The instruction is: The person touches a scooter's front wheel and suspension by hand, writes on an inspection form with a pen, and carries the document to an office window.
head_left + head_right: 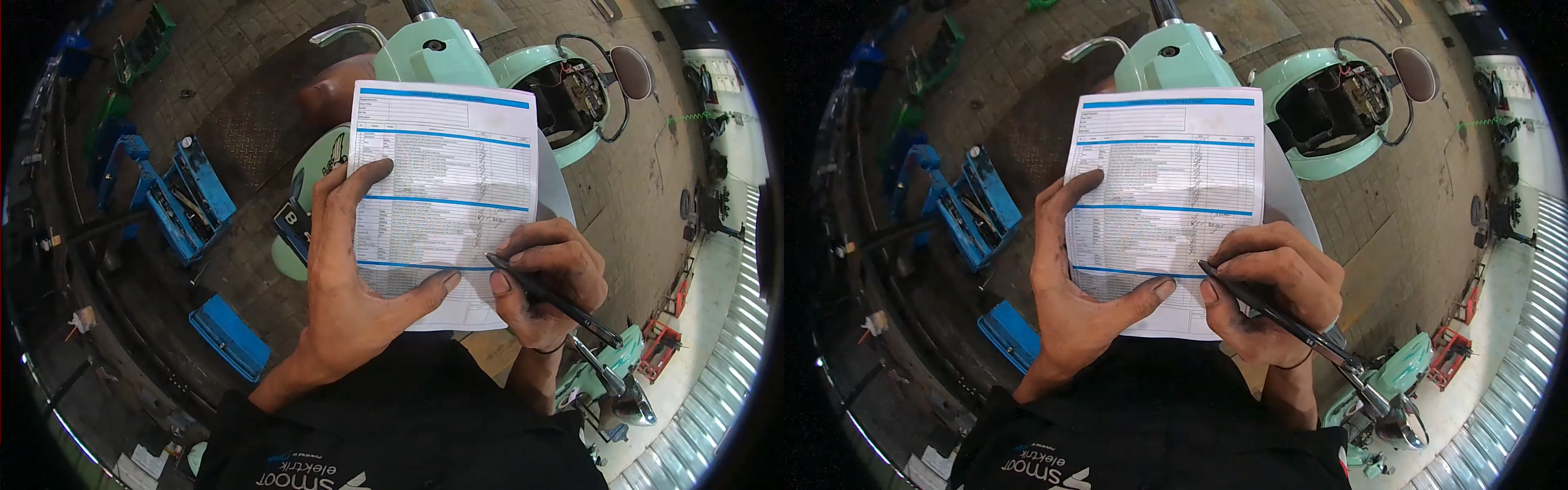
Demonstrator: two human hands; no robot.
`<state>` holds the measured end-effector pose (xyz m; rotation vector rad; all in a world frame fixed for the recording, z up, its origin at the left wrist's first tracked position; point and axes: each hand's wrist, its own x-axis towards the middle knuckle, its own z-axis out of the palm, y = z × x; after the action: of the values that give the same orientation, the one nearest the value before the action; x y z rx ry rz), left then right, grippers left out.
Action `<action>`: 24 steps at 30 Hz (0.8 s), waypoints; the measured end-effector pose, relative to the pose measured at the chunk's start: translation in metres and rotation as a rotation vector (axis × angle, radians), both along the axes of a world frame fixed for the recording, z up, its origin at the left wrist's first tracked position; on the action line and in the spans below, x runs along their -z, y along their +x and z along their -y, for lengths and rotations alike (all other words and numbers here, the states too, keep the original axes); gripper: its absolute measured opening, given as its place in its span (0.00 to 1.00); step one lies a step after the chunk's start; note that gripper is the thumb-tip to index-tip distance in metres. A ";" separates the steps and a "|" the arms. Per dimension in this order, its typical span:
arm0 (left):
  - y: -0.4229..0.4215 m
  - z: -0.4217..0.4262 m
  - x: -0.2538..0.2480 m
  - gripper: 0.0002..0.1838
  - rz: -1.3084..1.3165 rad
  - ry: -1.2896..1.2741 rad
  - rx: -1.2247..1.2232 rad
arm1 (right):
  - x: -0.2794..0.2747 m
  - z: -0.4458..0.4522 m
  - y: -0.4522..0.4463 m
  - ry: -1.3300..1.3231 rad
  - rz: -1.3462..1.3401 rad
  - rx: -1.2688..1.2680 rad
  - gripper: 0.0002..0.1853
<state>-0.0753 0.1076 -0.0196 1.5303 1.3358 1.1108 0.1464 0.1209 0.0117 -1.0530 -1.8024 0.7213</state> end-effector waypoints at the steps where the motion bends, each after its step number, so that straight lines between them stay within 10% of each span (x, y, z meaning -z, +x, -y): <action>1: 0.000 0.000 0.000 0.54 -0.003 -0.005 0.002 | 0.000 0.000 0.000 0.006 0.007 -0.003 0.12; 24: -0.001 -0.002 -0.002 0.54 -0.001 -0.009 0.017 | -0.003 -0.001 -0.001 -0.022 0.054 0.002 0.12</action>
<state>-0.0761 0.1092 -0.0181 1.5336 1.3243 1.0920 0.1455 0.1215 0.0151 -1.0981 -1.8423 0.7188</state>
